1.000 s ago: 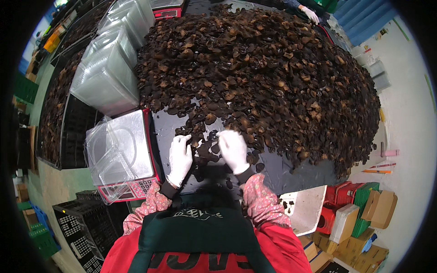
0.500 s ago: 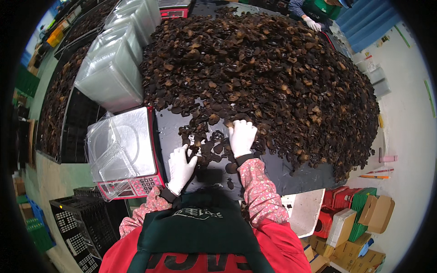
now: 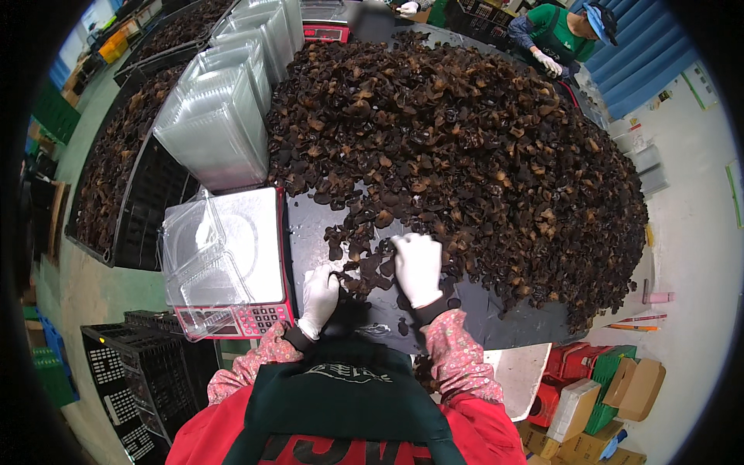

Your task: The person sorts through a large pile of dark organic material on a table, placing selected pieces into plastic containers on a digital scale to weigh them.

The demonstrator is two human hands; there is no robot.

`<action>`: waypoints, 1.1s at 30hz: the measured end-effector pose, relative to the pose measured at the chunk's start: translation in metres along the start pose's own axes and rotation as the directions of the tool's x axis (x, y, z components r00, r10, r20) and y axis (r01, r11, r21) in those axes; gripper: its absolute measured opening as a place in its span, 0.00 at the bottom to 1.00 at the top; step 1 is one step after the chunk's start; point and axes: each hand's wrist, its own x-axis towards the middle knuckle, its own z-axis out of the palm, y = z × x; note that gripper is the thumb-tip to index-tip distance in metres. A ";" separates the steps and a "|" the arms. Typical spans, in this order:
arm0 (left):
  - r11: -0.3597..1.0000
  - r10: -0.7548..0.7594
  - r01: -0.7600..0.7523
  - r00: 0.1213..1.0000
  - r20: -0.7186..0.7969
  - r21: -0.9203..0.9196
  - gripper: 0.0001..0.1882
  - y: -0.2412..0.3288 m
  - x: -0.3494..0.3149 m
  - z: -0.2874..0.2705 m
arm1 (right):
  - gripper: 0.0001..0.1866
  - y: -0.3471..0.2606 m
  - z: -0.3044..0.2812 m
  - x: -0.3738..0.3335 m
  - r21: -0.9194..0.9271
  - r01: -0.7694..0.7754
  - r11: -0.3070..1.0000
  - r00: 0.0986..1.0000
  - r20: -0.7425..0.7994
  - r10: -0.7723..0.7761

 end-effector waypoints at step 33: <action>0.963 0.270 -0.266 0.924 0.270 -0.055 0.17 0.059 0.014 -0.018 | 0.13 -0.059 -0.015 -0.064 0.659 -0.521 0.542 0.849 0.338 0.405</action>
